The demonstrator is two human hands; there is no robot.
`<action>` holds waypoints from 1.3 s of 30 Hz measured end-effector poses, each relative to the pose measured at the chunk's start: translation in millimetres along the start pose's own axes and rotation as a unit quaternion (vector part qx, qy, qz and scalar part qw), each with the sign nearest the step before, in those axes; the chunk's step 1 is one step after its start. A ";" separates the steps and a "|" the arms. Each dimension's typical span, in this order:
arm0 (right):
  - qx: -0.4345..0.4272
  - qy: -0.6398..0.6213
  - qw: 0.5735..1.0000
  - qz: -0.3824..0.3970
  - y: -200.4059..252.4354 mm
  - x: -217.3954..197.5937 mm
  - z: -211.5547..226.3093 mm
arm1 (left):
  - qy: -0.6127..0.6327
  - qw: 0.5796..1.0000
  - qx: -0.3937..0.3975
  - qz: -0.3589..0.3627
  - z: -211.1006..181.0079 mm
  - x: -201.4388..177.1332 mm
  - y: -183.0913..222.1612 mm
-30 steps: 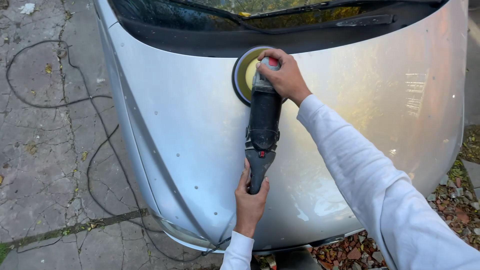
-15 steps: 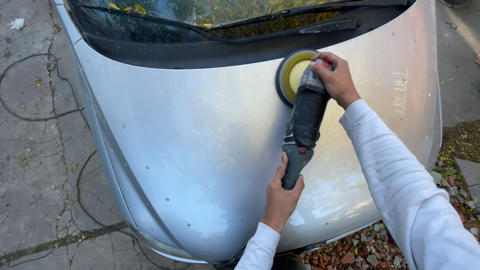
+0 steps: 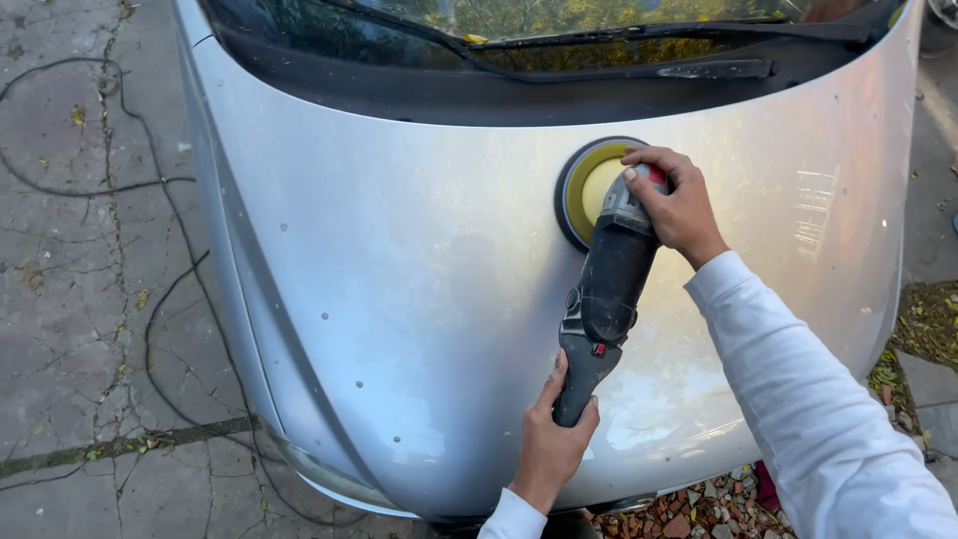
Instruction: Polishing the hood of a silver car using a power polisher.
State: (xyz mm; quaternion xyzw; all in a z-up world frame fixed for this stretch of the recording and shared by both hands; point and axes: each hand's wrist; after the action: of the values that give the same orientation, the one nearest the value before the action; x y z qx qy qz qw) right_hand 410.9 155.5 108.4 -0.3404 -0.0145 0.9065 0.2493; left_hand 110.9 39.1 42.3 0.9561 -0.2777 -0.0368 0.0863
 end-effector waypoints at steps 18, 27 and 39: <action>-0.442 0.033 0.879 0.178 -40.2 141.6 70.0 | 0.036 0.989 -0.107 -0.100 21.1 -140.5 27.3; -0.500 -0.017 0.844 0.193 -101.4 229.7 144.6 | 0.075 0.979 -0.112 -0.155 13.0 -213.6 -6.9; -0.568 -0.017 0.791 0.226 -193.3 320.8 227.6 | 0.111 0.969 -0.094 -0.199 0.6 -308.0 -78.7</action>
State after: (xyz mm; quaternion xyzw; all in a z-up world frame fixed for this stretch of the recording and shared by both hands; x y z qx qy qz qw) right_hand 147.6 505.6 125.3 -0.3989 -0.4537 0.7711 -0.2012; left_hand -107.6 269.9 34.1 0.9779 -0.0661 0.0268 0.1965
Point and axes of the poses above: each hand's wrist, its own y-axis away from the middle knuckle, its own x-axis out of the palm, z = x × y
